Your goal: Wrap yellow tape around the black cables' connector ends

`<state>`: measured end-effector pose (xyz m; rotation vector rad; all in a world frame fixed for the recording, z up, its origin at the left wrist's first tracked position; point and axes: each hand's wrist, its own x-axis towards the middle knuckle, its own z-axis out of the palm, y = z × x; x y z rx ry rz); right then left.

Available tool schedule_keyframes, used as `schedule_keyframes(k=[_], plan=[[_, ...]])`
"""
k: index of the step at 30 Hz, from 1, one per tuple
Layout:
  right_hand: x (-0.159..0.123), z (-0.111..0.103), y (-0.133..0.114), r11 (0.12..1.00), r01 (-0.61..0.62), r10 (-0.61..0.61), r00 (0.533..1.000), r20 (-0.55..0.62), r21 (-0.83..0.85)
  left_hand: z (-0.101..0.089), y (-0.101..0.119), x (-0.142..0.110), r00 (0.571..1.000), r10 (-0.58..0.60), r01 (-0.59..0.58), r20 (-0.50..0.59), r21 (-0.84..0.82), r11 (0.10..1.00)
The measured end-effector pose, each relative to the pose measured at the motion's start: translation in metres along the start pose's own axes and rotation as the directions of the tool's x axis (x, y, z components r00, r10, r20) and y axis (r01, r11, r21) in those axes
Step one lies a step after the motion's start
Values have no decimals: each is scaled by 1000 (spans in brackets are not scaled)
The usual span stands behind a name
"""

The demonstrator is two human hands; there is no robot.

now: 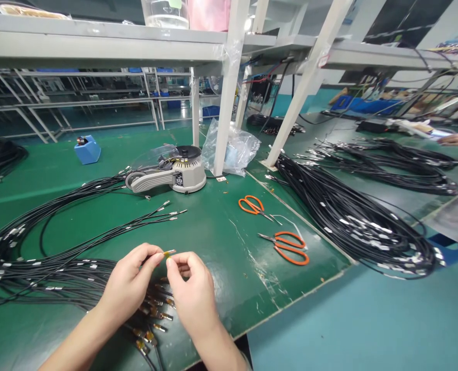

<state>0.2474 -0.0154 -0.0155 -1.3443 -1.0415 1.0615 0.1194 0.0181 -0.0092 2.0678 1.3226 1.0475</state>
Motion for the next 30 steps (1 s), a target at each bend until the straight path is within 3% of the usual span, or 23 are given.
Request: schedule_keyframes(k=[8,17,21,25,28,30], plan=[[2,2,-4,997,24,-23,1000,7,-68,-1,2,1,984,-180,181,18,-115,977],[5,1,0,976,154,-152,988,28,-152,-5,4,6,897,-381,441,226,-376,815],[9,0,4,940,280,-277,960,47,-195,-8,0,9,866,-361,493,345,-475,729],[11,-2,9,855,451,-447,891,75,-257,-16,-3,15,810,-320,569,492,-522,636],[12,-3,14,779,538,-536,838,104,-322,-21,-3,16,774,-234,589,588,-535,606],[14,-4,16,762,550,-544,830,124,-343,-23,-1,14,738,-159,591,656,-515,621]])
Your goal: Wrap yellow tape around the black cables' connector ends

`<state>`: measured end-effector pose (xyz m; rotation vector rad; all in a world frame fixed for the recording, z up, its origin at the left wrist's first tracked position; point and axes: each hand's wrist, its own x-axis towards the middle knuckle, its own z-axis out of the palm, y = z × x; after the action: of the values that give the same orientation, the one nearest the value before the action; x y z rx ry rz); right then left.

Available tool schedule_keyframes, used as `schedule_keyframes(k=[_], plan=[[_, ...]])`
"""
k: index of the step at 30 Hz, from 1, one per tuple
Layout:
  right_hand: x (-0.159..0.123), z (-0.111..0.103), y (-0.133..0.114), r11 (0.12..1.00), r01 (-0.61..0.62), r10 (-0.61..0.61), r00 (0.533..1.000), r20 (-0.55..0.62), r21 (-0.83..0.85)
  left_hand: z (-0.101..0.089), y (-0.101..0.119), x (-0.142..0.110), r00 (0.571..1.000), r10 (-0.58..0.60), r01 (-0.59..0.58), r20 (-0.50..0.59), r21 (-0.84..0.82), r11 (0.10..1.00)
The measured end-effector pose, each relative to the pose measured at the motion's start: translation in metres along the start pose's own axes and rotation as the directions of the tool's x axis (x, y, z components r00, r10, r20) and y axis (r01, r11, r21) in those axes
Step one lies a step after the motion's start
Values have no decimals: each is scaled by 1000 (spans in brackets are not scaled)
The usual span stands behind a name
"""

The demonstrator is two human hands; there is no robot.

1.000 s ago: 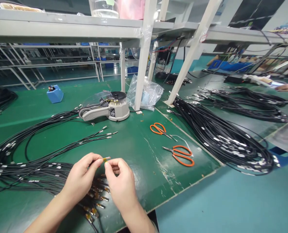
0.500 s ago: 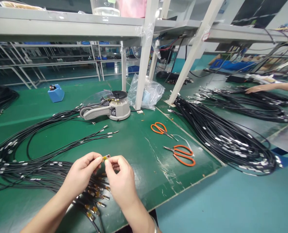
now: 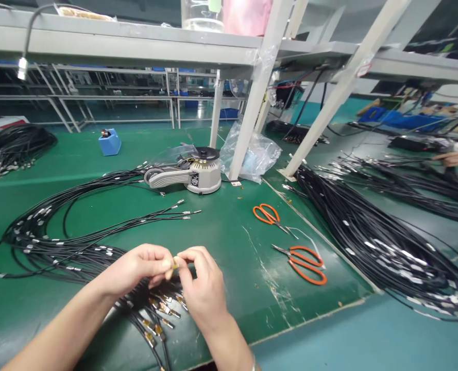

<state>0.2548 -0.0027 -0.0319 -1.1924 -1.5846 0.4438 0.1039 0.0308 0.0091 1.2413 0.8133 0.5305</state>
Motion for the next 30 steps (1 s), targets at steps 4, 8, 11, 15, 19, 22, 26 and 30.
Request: schedule_keyframes(k=[4,8,11,15,19,22,26,30], plan=[[6,-9,6,997,-65,65,998,-2,33,5,2,-3,1000,6,-7,11,120,993],[13,-31,4,935,-306,301,952,57,180,10,4,-4,963,167,-97,-210,309,946],[13,-43,-2,887,-373,329,924,196,271,14,2,-5,927,292,-143,-233,502,853],[6,-46,-5,978,-57,37,994,103,200,15,-4,-6,871,476,-288,-124,656,697],[-5,-49,1,963,245,-254,965,68,112,12,-4,-9,857,516,-376,0,685,624],[-11,-50,6,947,311,-316,946,65,81,13,-3,-10,860,504,-410,78,693,593],[-15,-47,7,946,310,-315,948,47,91,17,-3,-9,851,504,-458,149,680,572],[-15,-44,3,971,218,-224,973,53,99,20,-6,-6,831,536,-468,147,706,532]])
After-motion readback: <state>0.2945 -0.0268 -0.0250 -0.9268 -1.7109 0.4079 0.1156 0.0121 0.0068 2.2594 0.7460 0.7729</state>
